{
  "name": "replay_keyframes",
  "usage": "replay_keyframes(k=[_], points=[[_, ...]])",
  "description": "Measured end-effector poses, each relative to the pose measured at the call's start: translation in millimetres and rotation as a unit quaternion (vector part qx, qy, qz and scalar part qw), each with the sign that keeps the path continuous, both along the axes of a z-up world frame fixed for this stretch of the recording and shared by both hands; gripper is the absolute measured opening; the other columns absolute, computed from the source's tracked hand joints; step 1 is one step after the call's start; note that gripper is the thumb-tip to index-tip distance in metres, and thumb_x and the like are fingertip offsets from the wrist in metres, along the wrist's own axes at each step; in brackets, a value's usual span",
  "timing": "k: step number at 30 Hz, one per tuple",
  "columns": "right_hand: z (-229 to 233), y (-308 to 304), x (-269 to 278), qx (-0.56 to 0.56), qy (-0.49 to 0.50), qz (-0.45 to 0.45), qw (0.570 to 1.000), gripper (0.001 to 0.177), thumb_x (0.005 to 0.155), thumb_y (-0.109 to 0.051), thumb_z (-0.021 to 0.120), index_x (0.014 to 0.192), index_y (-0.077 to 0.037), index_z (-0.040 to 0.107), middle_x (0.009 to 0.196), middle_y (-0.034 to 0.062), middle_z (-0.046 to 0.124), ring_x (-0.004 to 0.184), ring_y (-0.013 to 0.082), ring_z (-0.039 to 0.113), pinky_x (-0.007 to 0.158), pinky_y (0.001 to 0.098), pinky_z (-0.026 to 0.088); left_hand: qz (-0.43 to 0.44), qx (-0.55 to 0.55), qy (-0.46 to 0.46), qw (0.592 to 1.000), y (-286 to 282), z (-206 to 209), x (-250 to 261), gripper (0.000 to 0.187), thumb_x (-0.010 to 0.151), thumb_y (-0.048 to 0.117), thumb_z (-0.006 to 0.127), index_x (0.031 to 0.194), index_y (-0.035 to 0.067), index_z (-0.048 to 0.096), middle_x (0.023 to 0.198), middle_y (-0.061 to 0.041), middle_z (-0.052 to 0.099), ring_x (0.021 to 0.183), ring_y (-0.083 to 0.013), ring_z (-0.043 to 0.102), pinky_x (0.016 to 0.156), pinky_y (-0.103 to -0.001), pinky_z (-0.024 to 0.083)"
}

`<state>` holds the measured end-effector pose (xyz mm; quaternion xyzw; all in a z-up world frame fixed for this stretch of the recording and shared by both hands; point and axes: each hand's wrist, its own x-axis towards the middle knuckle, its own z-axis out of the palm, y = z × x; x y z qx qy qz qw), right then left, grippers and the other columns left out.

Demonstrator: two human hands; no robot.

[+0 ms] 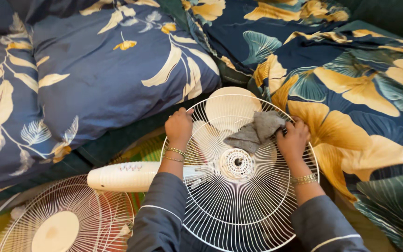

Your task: The person cleans a white electric fan using a grey cloth. They wipe the fan blades and the central hub area while sitting on a bed with floral-patterned sheets.

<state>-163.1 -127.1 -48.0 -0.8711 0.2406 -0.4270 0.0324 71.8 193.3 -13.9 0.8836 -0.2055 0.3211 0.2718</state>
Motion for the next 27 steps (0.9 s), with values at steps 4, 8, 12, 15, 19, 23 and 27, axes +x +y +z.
replay_keyframes(k=[4,8,12,15,19,23,27], points=[[-1,6,-2,-0.029,0.03,-0.016,0.999,0.038,0.079,-0.021,0.073,0.112,-0.003,0.07,0.147,0.0191,0.051,0.133,0.042,0.043,0.112,0.0578,0.03,0.028,0.028,-0.046,0.998,-5,2,-2,0.034,0.099,0.04,0.06,0.081,0.011,0.06,0.074,-0.011,0.069,0.066,-0.0346,0.068,0.058,-0.048,0.053],[-4,2,-9,-0.007,0.051,-0.013,0.999,0.04,0.079,-0.021,0.072,0.115,-0.003,0.069,0.151,0.0199,0.047,0.137,0.0423,0.04,0.117,0.0582,0.024,0.044,0.045,-0.089,0.994,-5,8,-16,0.031,0.099,0.039,0.06,0.083,0.012,0.059,0.077,-0.008,0.067,0.069,-0.032,0.067,0.06,-0.047,0.053],[-14,3,-25,0.024,0.025,-0.027,0.999,0.043,0.079,-0.02,0.072,0.119,-0.005,0.07,0.152,0.0179,0.048,0.139,0.0422,0.039,0.119,0.0564,0.023,0.034,0.049,-0.102,0.993,-10,20,-32,0.03,0.098,0.04,0.061,0.084,0.013,0.059,0.079,-0.007,0.065,0.07,-0.0312,0.066,0.061,-0.047,0.053],[-21,-4,-43,0.045,0.016,-0.024,0.999,0.046,0.078,-0.021,0.073,0.122,-0.007,0.071,0.151,0.0191,0.048,0.139,0.0436,0.039,0.118,0.058,0.023,-0.004,0.044,-0.088,0.995,-22,30,-36,0.032,0.097,0.041,0.062,0.083,0.012,0.059,0.077,-0.009,0.065,0.07,-0.0322,0.066,0.059,-0.047,0.052],[-30,-16,-57,0.094,0.013,-0.005,0.995,0.044,0.078,-0.025,0.075,0.118,-0.007,0.071,0.152,0.0189,0.047,0.14,0.0437,0.038,0.117,0.0588,0.023,-0.034,0.047,-0.093,0.994,-32,35,-34,0.031,0.096,0.038,0.063,0.082,0.011,0.06,0.077,-0.01,0.065,0.07,-0.0332,0.066,0.058,-0.048,0.053],[-39,-8,-63,0.084,-0.006,-0.015,0.996,0.044,0.076,-0.024,0.075,0.116,-0.007,0.069,0.158,0.02,0.041,0.143,0.0461,0.031,0.118,0.0643,0.017,-0.052,0.02,-0.091,0.994,-38,36,-30,0.034,0.094,0.04,0.065,0.078,0.01,0.062,0.075,-0.012,0.066,0.068,-0.0353,0.066,0.057,-0.049,0.053],[-42,16,-71,0.07,-0.027,-0.03,0.997,0.037,0.074,-0.019,0.072,0.108,-0.005,0.067,0.165,0.0207,0.034,0.148,0.0476,0.021,0.118,0.0689,0.01,-0.07,0.013,-0.064,0.995,-57,41,-28,0.033,0.09,0.04,0.068,0.077,0.01,0.063,0.074,-0.013,0.066,0.07,-0.036,0.067,0.057,-0.048,0.054]])
